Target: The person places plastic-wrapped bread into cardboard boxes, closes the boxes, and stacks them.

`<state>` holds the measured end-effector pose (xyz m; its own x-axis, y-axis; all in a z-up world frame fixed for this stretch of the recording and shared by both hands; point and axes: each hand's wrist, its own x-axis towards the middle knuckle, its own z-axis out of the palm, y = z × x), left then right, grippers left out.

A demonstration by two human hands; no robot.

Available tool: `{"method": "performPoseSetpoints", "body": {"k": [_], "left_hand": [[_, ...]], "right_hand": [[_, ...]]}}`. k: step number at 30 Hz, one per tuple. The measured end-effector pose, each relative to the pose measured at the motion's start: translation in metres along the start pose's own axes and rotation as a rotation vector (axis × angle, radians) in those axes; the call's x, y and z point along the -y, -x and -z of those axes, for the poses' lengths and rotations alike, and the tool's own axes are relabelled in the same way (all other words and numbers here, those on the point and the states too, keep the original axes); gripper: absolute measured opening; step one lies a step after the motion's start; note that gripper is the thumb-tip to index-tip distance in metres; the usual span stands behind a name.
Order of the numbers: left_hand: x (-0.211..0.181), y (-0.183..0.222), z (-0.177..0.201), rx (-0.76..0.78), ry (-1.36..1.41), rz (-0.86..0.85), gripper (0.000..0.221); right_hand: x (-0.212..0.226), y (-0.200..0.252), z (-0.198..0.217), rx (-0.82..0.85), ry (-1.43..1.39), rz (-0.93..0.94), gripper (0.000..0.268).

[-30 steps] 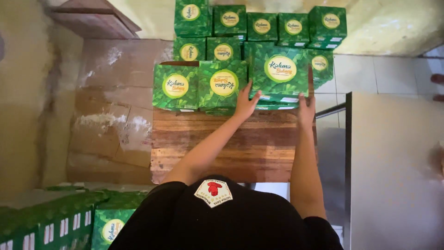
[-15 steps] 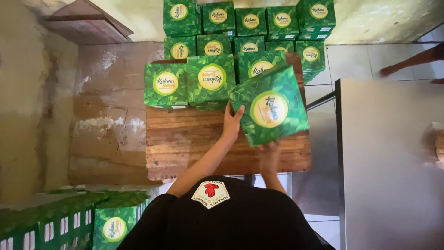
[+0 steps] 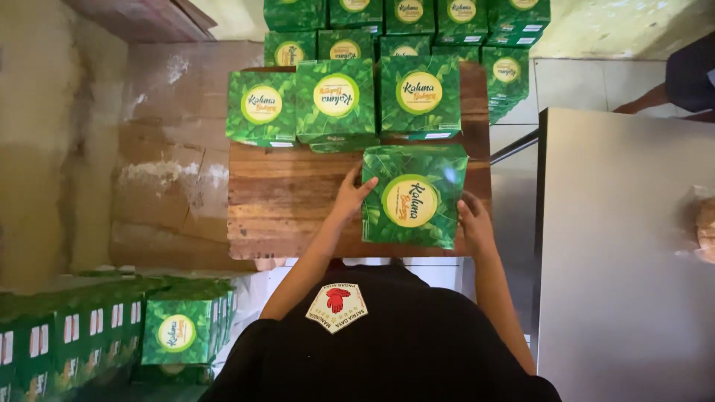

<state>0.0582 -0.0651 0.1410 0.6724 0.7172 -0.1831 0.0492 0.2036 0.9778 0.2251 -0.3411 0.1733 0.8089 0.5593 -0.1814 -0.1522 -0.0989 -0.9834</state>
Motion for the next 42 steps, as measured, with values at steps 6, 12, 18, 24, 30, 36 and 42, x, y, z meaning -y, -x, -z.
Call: {"method": "performPoseSetpoints", "body": {"k": [6, 12, 18, 24, 30, 36, 42], "left_hand": [[0.008, -0.009, 0.006, -0.042, -0.071, -0.085, 0.083], [-0.031, 0.013, 0.018, -0.018, -0.187, -0.053, 0.089], [-0.037, 0.024, 0.020, -0.054, -0.163, -0.016, 0.081], [-0.031, 0.018, 0.028, -0.124, -0.218, 0.064, 0.075], [-0.027, 0.016, 0.038, -0.117, -0.240, 0.037, 0.066], [-0.029, 0.014, 0.035, -0.101, -0.168, 0.037, 0.060], [-0.072, 0.026, 0.035, 0.043, -0.386, 0.276, 0.126]], "right_hand": [[0.015, -0.002, -0.023, 0.094, 0.087, 0.005, 0.082], [-0.005, -0.013, -0.020, 0.093, 0.201, -0.068, 0.090], [0.003, -0.010, -0.038, 0.044, 0.168, -0.040, 0.074], [-0.013, -0.020, -0.049, -0.006, 0.111, -0.045, 0.074], [-0.015, -0.017, -0.056, -0.005, 0.159, -0.078, 0.087], [-0.003, -0.007, -0.070, -0.028, 0.141, -0.060, 0.090], [-0.016, -0.009, -0.070, 0.005, 0.144, -0.055, 0.091]]}}
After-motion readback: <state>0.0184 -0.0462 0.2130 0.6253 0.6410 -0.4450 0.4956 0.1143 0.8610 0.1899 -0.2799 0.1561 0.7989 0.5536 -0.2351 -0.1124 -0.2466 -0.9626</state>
